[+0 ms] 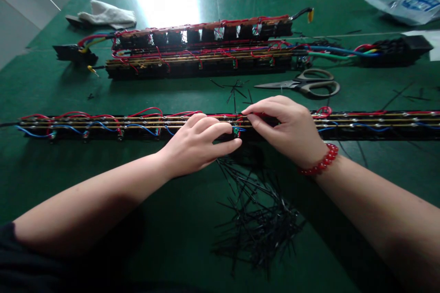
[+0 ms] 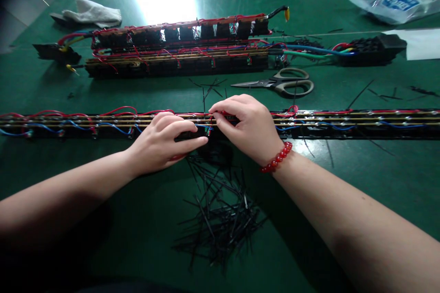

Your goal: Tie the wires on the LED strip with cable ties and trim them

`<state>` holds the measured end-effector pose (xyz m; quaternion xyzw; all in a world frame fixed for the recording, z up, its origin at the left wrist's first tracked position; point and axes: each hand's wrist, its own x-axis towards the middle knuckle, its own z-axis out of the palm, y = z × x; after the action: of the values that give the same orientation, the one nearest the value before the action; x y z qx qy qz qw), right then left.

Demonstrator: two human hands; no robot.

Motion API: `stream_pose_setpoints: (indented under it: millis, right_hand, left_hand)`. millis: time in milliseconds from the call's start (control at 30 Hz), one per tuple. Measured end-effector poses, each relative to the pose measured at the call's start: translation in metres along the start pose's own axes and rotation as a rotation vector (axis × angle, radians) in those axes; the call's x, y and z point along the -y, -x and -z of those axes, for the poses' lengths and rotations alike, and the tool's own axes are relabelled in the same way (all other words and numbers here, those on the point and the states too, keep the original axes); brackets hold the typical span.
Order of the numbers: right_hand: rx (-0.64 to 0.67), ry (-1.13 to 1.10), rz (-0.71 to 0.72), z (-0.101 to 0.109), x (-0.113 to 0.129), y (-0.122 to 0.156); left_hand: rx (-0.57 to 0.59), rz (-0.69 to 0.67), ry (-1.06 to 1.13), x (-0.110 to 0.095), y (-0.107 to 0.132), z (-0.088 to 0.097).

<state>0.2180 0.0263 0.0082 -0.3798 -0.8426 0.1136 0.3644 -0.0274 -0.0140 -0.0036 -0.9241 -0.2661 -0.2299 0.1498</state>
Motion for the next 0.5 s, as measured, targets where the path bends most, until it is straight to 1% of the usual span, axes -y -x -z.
stream_pose_setpoints:
  millis: [67,233,500]
  right_hand:
    - [0.0,0.003,0.016,-0.0002,-0.0004,0.0001]
    - [0.029,-0.007,0.047,-0.001,-0.0018,0.0008]
    - [0.078,0.012,0.088,-0.001,-0.0042,0.0007]
  left_hand:
    - [0.035,-0.02,-0.017,0.0002,0.0003,-0.001]
    - [0.069,-0.004,-0.033,0.0001,0.0015,-0.0037]
    - [0.05,0.012,-0.047,-0.0012,0.0006,-0.0046]
